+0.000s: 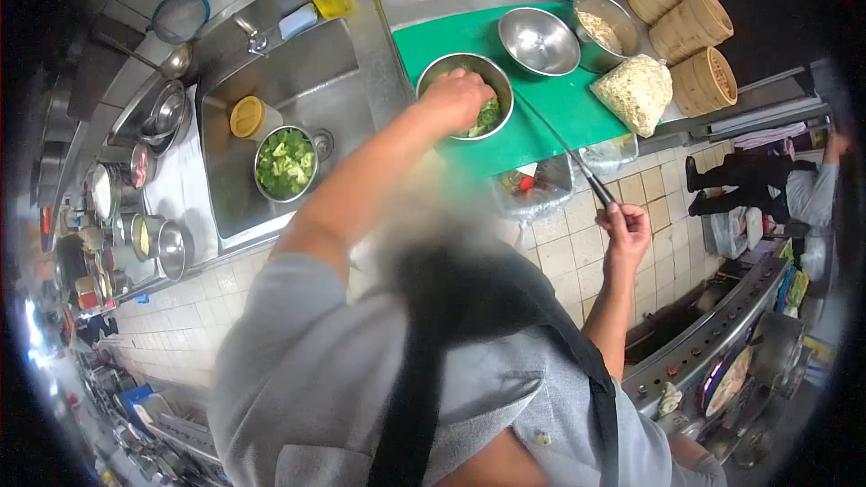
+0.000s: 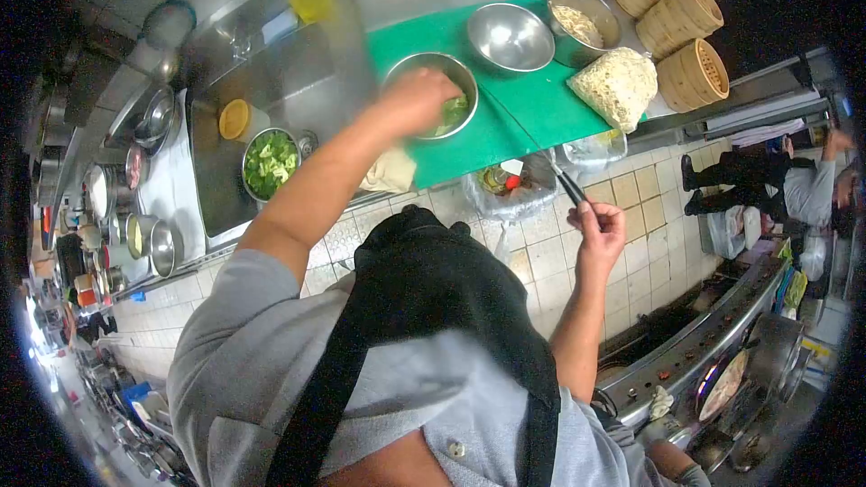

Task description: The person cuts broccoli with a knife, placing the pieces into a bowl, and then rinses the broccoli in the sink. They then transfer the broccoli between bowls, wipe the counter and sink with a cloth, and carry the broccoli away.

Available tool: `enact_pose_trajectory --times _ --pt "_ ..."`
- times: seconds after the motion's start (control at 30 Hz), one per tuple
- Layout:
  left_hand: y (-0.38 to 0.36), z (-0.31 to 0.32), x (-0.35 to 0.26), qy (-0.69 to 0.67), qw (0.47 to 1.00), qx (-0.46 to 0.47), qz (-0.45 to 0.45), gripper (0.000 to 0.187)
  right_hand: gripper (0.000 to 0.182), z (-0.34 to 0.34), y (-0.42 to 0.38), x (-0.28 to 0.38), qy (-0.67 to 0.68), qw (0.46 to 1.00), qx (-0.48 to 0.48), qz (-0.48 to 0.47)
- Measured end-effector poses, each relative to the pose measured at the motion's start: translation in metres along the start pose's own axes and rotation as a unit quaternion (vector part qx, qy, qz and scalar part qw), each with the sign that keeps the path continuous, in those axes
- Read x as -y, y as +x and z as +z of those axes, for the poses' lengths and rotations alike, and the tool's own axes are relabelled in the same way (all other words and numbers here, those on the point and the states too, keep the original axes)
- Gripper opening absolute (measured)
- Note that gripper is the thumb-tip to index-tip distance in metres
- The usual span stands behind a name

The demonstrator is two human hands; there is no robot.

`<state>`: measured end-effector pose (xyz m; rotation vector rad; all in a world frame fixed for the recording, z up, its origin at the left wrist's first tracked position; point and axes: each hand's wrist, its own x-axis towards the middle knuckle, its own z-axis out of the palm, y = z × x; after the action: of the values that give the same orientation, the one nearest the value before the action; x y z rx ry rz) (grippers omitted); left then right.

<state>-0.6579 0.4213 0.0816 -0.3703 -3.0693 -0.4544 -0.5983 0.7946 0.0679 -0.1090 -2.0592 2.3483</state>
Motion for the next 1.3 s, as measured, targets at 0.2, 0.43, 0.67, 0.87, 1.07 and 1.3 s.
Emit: enact_pose_trajectory --times 0.2,0.43,0.67,0.87,1.07,1.3 --pt "0.010 0.006 0.007 0.019 0.999 0.035 -0.007 0.045 0.017 -0.001 -0.021 -0.038 -0.075 0.992 -0.010 0.104" --pt "-0.011 -0.016 0.008 -0.384 0.904 -0.149 -0.118 0.046 0.031 0.024 -0.027 -0.048 -0.208 0.949 0.098 0.217" --pt "-0.054 -0.038 -0.014 -0.825 0.532 -0.144 -0.125 0.040 0.023 0.021 -0.018 -0.047 -0.214 0.957 0.123 0.150" --pt "-0.070 -0.023 -0.066 -0.802 0.538 -0.200 -0.164 0.037 0.024 -0.012 -0.005 -0.014 -0.211 0.971 0.095 -0.056" --pt "-0.061 0.016 -0.127 -0.803 0.521 -0.179 -0.227 0.042 0.044 -0.037 0.021 0.027 -0.181 0.953 0.238 0.046" --pt "-0.052 0.028 -0.167 -0.841 0.457 -0.148 -0.247 0.048 0.026 -0.040 0.026 0.027 -0.148 0.966 0.201 -0.068"
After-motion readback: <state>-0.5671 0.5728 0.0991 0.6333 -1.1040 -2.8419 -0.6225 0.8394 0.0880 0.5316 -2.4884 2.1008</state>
